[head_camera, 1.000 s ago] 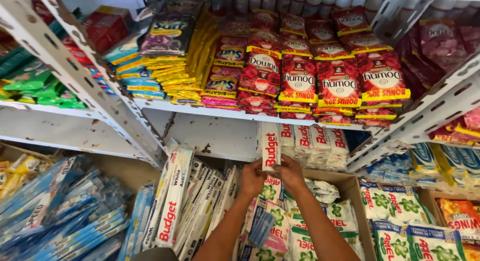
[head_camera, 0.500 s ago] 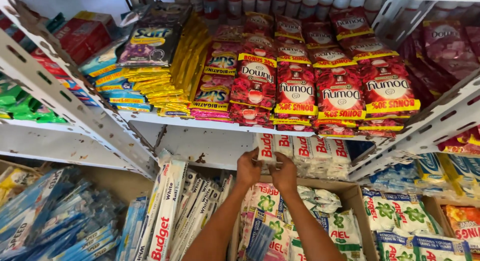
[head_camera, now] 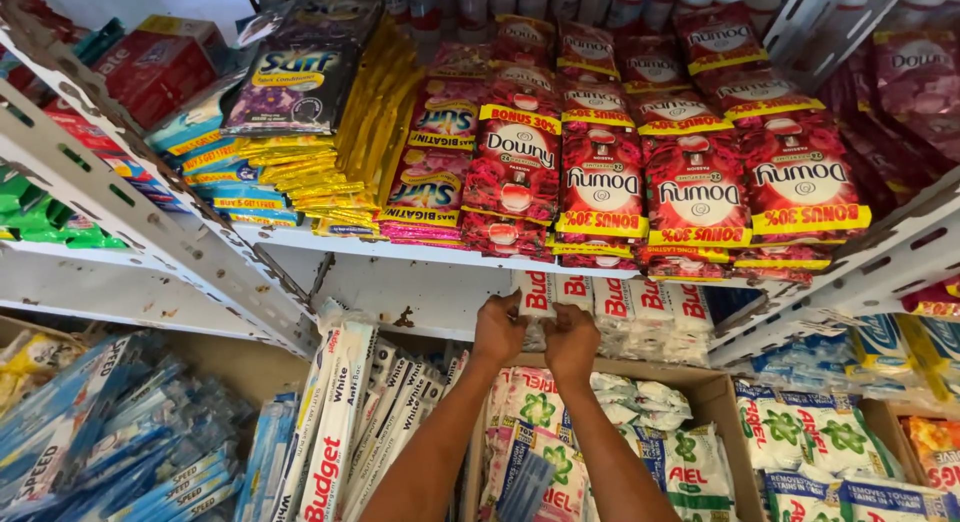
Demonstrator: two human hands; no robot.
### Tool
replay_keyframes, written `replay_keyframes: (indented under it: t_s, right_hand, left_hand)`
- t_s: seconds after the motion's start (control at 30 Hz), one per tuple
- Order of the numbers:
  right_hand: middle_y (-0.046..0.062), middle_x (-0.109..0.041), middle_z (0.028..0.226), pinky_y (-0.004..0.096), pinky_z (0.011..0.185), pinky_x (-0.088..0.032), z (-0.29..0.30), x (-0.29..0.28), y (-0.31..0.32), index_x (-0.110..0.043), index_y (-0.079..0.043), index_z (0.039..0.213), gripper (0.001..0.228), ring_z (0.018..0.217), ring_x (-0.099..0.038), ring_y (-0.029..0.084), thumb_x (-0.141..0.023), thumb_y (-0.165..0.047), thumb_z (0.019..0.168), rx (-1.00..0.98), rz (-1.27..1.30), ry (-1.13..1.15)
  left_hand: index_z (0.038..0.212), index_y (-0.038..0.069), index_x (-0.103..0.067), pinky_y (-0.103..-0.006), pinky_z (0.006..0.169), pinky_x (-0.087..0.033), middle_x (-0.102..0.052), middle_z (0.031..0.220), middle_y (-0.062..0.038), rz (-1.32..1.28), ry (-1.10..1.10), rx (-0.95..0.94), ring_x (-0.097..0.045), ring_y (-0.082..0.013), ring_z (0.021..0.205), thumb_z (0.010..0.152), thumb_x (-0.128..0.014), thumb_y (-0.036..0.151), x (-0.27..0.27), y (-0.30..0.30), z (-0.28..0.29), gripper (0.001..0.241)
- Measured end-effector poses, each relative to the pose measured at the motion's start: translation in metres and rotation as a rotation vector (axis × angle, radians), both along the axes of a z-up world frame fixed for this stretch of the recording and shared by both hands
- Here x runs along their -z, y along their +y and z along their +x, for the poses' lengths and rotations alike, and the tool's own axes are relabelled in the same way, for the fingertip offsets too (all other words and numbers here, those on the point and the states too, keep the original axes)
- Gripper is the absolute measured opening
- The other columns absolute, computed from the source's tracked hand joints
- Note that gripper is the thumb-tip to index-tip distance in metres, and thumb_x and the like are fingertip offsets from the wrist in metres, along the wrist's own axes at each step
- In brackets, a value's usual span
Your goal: The person organizes boxes and packets of household items on the lower shelves of a grocery store, moving items into rows by hand.
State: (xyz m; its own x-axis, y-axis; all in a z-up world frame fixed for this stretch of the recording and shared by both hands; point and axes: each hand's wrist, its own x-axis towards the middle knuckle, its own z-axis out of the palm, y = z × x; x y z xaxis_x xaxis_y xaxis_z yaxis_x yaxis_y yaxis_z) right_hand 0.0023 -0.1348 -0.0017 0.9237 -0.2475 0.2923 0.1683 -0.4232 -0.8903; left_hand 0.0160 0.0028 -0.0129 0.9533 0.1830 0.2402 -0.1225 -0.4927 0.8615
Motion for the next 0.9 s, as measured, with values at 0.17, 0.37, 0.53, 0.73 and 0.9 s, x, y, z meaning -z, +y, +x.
replay_keyframes:
  t_s: [0.17, 0.37, 0.53, 0.73, 0.9]
  right_hand:
    - [0.015, -0.071, 0.093, 0.036, 0.072, -0.058, 0.001, 0.003, 0.000, -0.074, -0.001, 0.107, 0.031, 0.077, -0.073, 0.025, -0.080, -0.001, 0.077, 0.030, -0.043, 0.014]
    - [0.017, -0.065, 0.104, 0.036, 0.071, -0.058, -0.004, 0.017, 0.000, -0.067, -0.003, 0.120, 0.043, 0.081, -0.071, 0.025, -0.077, -0.001, 0.078, -0.020, -0.029, -0.028]
    - [0.020, -0.055, 0.115, 0.038, 0.070, -0.057, -0.022, 0.045, 0.015, -0.057, -0.004, 0.131, 0.052, 0.081, -0.072, 0.027, -0.075, -0.004, 0.083, -0.008, 0.069, 0.036]
    - [0.023, -0.058, 0.112, 0.039, 0.074, -0.054, -0.030, 0.084, 0.041, -0.049, 0.004, 0.139, 0.069, 0.076, -0.068, 0.031, -0.080, -0.010, 0.078, 0.013, 0.002, -0.051]
    - [0.016, -0.076, 0.095, 0.038, 0.081, -0.058, -0.057, 0.092, 0.065, -0.072, -0.001, 0.106, 0.033, 0.088, -0.073, 0.027, -0.081, -0.024, 0.085, -0.319, -0.032, 0.037]
  left_hand:
    - [0.126, 0.002, -0.071, -0.0406, 0.072, -0.058, -0.071, 0.090, -0.024, 0.008, 0.018, 0.006, -0.071, -0.0336, 0.077, 0.078, -0.076, 0.007, -0.010, -0.001, -0.006, 0.049]
    - [0.126, 0.001, -0.068, -0.0413, 0.075, -0.058, -0.072, 0.093, -0.022, 0.038, -0.010, -0.030, -0.071, -0.0359, 0.082, 0.074, -0.081, 0.015, 0.018, 0.014, -0.010, 0.055]
    - [0.126, 0.003, -0.069, -0.0402, 0.078, -0.058, -0.074, 0.093, -0.019, 0.104, 0.034, -0.060, -0.072, -0.0330, 0.084, 0.077, -0.079, 0.015, 0.008, 0.053, -0.064, 0.052]
    - [0.120, 0.003, -0.073, -0.0396, 0.075, -0.060, -0.076, 0.089, -0.016, 0.067, 0.161, -0.071, -0.076, -0.0266, 0.079, 0.085, -0.076, 0.022, 0.016, 0.106, -0.138, 0.040]
    - [0.119, 0.004, -0.072, -0.0400, 0.077, -0.058, -0.077, 0.094, -0.017, 0.129, 0.236, -0.134, -0.075, -0.0267, 0.083, 0.081, -0.080, 0.026, 0.032, 0.165, -0.210, 0.045]
